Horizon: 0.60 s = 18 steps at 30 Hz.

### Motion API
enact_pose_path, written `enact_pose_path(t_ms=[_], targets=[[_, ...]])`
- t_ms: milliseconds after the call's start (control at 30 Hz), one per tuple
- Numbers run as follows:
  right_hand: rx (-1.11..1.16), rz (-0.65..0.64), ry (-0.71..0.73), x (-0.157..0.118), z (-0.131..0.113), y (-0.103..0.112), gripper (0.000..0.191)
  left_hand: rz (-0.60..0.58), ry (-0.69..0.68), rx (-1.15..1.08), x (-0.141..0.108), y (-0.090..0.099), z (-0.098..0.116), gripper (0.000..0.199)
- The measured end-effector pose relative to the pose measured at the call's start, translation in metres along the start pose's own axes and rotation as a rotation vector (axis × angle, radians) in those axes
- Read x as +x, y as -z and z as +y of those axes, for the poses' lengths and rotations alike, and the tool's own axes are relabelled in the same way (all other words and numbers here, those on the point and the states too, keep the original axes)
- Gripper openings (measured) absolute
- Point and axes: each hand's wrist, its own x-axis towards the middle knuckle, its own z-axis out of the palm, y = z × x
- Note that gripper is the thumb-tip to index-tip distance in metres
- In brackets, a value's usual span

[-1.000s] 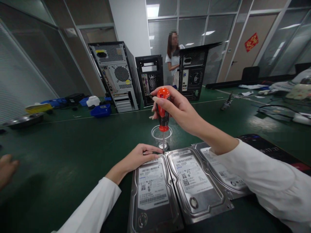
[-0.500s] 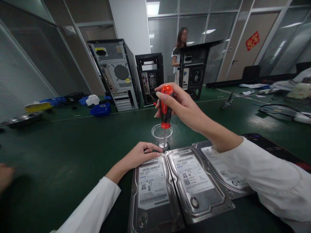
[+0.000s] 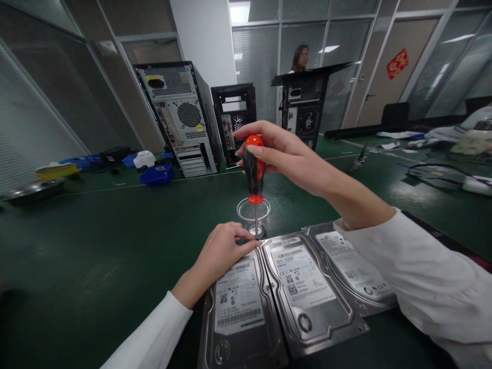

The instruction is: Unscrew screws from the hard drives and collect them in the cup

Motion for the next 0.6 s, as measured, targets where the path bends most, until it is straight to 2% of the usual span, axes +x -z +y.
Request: enact_pose_path(t_ms=[100,200,300,433,600], targets=[[-0.071,0.034,0.038,-0.001,0.003,-0.004,0.031,0.022,0.031,0.103,-0.003,-0.002,0.007,0.022],[-0.181,0.147,0.049,-0.002,0.006,-0.010,0.031,0.088,0.042,0.185,-0.006,-0.005,0.012,0.019],[-0.153,0.222,0.051,0.000,0.011,-0.014,0.030,0.142,0.049,0.228,-0.010,-0.008,0.016,0.018],[0.038,0.154,0.072,0.003,0.019,-0.013,0.034,0.188,0.062,0.242,-0.012,-0.010,0.019,0.012],[0.060,0.118,0.082,0.002,0.016,-0.011,0.031,0.160,0.086,0.142,-0.010,-0.007,0.014,0.017]])
